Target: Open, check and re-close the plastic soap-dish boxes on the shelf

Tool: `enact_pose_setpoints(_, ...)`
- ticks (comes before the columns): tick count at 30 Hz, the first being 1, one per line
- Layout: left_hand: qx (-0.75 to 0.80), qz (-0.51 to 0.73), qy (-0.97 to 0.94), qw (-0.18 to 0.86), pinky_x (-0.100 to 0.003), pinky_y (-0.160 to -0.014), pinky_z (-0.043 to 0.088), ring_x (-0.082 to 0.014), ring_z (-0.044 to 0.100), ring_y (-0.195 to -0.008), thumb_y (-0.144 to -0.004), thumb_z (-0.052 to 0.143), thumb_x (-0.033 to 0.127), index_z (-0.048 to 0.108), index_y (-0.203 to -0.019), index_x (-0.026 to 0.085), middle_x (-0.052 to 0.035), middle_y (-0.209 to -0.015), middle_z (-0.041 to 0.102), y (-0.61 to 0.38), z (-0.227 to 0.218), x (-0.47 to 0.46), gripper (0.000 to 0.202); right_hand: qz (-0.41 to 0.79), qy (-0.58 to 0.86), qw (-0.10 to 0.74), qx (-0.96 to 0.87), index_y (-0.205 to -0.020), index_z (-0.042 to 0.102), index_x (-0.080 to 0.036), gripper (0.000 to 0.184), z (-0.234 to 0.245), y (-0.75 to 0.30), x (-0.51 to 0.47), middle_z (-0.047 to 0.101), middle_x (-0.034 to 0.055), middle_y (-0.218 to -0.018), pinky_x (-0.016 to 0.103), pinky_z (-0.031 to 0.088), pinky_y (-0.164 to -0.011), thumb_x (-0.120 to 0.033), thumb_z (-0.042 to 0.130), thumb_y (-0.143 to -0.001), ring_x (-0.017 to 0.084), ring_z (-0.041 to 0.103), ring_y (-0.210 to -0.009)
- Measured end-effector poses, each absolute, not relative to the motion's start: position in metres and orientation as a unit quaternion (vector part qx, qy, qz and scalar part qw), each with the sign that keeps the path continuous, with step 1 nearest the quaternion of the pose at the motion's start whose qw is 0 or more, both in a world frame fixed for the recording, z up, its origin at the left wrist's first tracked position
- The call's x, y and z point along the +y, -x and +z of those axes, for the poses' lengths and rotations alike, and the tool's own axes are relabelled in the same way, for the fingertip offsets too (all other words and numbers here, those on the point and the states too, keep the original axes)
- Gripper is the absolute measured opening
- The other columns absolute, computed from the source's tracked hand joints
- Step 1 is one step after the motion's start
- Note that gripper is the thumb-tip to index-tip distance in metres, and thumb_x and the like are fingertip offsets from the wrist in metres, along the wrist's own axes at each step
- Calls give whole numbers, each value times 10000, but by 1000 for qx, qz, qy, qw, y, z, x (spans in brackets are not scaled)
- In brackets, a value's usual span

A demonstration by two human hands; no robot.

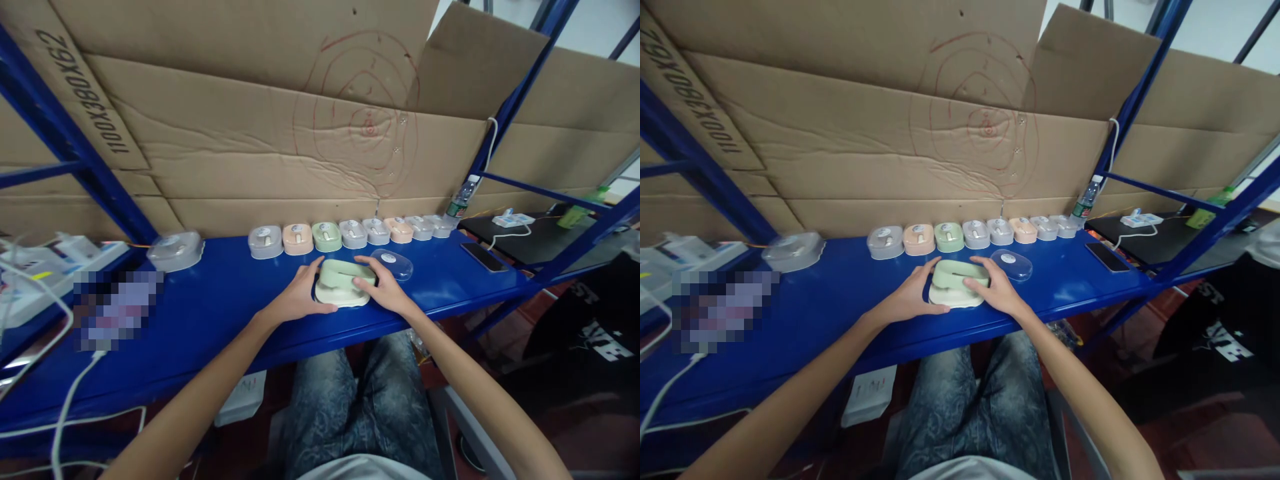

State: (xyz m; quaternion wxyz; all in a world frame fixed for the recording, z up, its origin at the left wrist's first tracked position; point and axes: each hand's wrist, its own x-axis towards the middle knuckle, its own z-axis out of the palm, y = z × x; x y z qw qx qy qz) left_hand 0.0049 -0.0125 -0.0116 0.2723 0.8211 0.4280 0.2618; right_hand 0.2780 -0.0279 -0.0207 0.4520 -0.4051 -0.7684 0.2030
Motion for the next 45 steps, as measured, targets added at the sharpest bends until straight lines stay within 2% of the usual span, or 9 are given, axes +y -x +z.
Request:
enact_pose_setpoints(5, 429, 249, -826, 269, -578, -1233, 358, -399, 447, -1459, -702, 920, 549, 196, -1689, 230, -179, -1512, 481, -4, -9, -14, 1265, 145, 375, 383, -832, -1532, 518, -246, 777, -14, -274, -39, 605, 155, -1499, 533, 467, -1184, -564, 812, -887, 337, 581, -1393)
enact_pose_setpoints(9, 401, 255, -845, 244, -574, -1250, 337, -397, 398, -1479, -732, 901, 519, 323, -1647, 253, -148, -1588, 465, -4, -9, -14, 1114, 114, 365, 350, -855, -1551, 502, -269, 770, -16, -274, -42, 597, 143, -1520, 559, 443, -1214, -568, 794, -904, 348, 545, -1438)
enact_pose_setpoints(18, 371, 253, -865, 225, -566, -1180, 409, -379, 481, -1341, -752, 867, 611, 510, -1539, 287, -92, -1416, 582, -3, -9, -12, 923, 95, 356, 323, -872, -1638, 401, -307, 909, -16, -278, -41, 527, 145, -1600, 603, 413, -1230, -620, 795, -881, 365, 494, -1482)
enact_pose_setpoints(23, 383, 251, -855, 245, -580, -1228, 366, -396, 425, -1437, -725, 891, 596, 458, -1585, 286, -105, -1536, 530, -3, -6, -13, 1011, -34, 495, 381, -780, -1625, 443, -295, 789, -14, -326, -21, 409, 149, -1688, 683, 311, -1264, -598, 715, -949, 413, 345, -1579)
enact_pose_setpoints(26, 390, 238, -849, 265, -572, -1253, 344, -395, 401, -1481, -716, 904, 555, 405, -1622, 263, -130, -1573, 490, -3, -3, -16, 1075, -19, 529, 325, -784, -1576, 522, -264, 743, -19, -361, -8, 482, 177, -1633, 711, 377, -1207, -611, 703, -945, 446, 418, -1529)
enact_pose_setpoints(30, 396, 237, -842, 279, -595, -1248, 343, -406, 410, -1487, -702, 917, 541, 360, -1647, 274, -148, -1563, 478, -3, -3, -18, 1129, 32, 495, 338, -800, -1475, 629, -303, 561, -20, -368, -9, 646, 126, -1461, 649, 465, -1166, -583, 657, -989, 378, 584, -1383)
enact_pose_setpoints(34, 400, 249, -833, 290, -609, -1225, 363, -409, 463, -1444, -662, 949, 528, 288, -1681, 299, -140, -1486, 534, -4, -4, -18, 1236, 100, 430, 429, -788, -1484, 620, -324, 598, -4, -326, -26, 679, 94, -1400, 565, 531, -1117, -562, 739, -948, 319, 672, -1238)
enact_pose_setpoints(40, 398, 250, -829, 303, -598, -1238, 336, -407, 417, -1491, -638, 969, 541, 223, -1700, 288, -155, -1521, 527, -5, -6, -16, 1323, 137, 345, 390, -843, -1480, 634, -354, 629, 12, -263, -50, 609, 96, -1482, 547, 483, -1183, -540, 808, -906, 333, 584, -1390)
enact_pose_setpoints(45, 400, 243, -826, 314, -573, -1254, 320, -393, 399, -1508, -644, 968, 533, 200, -1706, 275, -135, -1514, 560, -5, -4, -16, 1336, 117, 340, 360, -861, -1424, 687, -346, 542, 2, -260, -54, 599, 100, -1497, 560, 480, -1175, -522, 794, -923, 343, 579, -1390)
